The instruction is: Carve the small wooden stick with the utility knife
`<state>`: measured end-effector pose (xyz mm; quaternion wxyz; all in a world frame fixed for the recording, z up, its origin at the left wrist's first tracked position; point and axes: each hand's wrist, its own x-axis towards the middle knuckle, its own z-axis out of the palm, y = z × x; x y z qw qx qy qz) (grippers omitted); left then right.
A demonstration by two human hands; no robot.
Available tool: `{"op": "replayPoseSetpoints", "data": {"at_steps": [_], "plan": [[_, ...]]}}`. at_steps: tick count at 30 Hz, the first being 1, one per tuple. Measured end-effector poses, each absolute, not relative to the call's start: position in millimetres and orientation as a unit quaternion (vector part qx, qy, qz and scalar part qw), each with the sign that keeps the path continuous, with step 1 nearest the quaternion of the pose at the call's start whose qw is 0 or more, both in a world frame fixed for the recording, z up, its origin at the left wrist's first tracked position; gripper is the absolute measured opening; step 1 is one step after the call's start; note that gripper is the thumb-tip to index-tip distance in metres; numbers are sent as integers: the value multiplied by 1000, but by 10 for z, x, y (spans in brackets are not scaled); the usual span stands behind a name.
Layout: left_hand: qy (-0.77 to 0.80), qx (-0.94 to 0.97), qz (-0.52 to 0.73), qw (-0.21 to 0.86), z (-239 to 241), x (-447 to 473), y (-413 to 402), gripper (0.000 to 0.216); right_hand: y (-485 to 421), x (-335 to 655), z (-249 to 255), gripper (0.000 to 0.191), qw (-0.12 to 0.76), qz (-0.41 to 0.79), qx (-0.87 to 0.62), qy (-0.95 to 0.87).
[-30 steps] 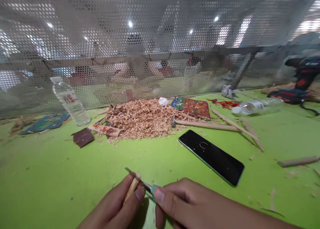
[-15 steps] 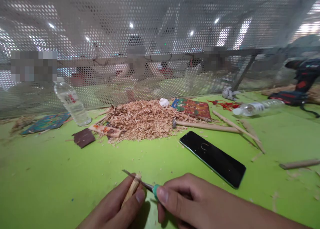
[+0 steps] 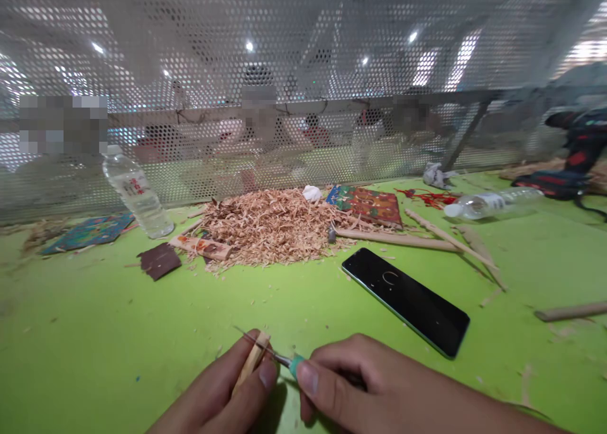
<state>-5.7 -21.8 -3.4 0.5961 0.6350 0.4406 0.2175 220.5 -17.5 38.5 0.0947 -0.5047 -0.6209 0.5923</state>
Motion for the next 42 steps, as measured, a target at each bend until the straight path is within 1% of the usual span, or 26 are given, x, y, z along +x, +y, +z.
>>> {"op": "replayPoseSetpoints", "data": {"at_steps": [2, 4, 8, 10, 12, 13, 15, 16, 18, 20, 21, 23, 24, 28, 30, 33, 35, 37, 39, 42], "plan": [[449, 648, 205, 580, -58, -50, -216, 49, -186, 2214, 379, 68, 111, 519, -513, -674], [458, 656, 194, 568, -74, -49, -227, 55, -207, 2230, 363, 64, 108, 461, -512, -717], [475, 642, 208, 564, -66, -69, -277, 50, -239, 2259, 316, 53, 85, 386, -506, -766], [486, 626, 227, 566, -58, -83, -297, 49, -236, 2254, 301, 47, 90, 375, -492, -780], [493, 613, 241, 568, -60, -93, -304, 49, -222, 2234, 297, 45, 103, 379, -478, -786], [493, 610, 246, 570, -65, -94, -302, 49, -214, 2220, 297, 48, 114, 382, -480, -781], [486, 607, 259, 573, -77, -92, -292, 49, -203, 2201, 299, 61, 134, 413, -494, -753], [480, 608, 263, 575, -81, -89, -286, 48, -203, 2199, 299, 69, 140, 456, -500, -723], [467, 614, 271, 576, -82, -83, -279, 47, -210, 2215, 297, 78, 143, 582, -491, -632], [462, 617, 273, 575, -72, -79, -277, 46, -221, 2247, 297, 79, 141, 684, -468, -541], [464, 618, 273, 573, -65, -76, -277, 46, -223, 2260, 301, 80, 141, 705, -463, -518], [468, 615, 274, 572, -48, -64, -271, 47, -217, 2270, 320, 81, 131, 697, -468, -528], [469, 613, 275, 573, -41, -54, -264, 46, -209, 2265, 332, 83, 124, 672, -477, -553], [467, 615, 260, 580, -50, -21, -234, 50, -179, 2213, 363, 90, 100, 511, -526, -672], [482, 613, 248, 575, -81, -29, -241, 56, -179, 2191, 359, 89, 83, 468, -538, -696], [494, 601, 258, 572, -127, -62, -271, 59, -187, 2170, 348, 79, 65, 458, -542, -701], [488, 604, 255, 576, -143, -76, -281, 56, -191, 2158, 343, 71, 71, 449, -548, -703], [482, 621, 242, 569, -145, -75, -271, 55, -192, 2145, 335, 68, 84, 445, -549, -703], [478, 633, 247, 557, -130, -64, -251, 52, -198, 2132, 321, 70, 100, 461, -545, -693], [452, 644, 256, 561, -83, -47, -233, 40, -224, 2127, 298, 78, 109, 536, -532, -647]]}}
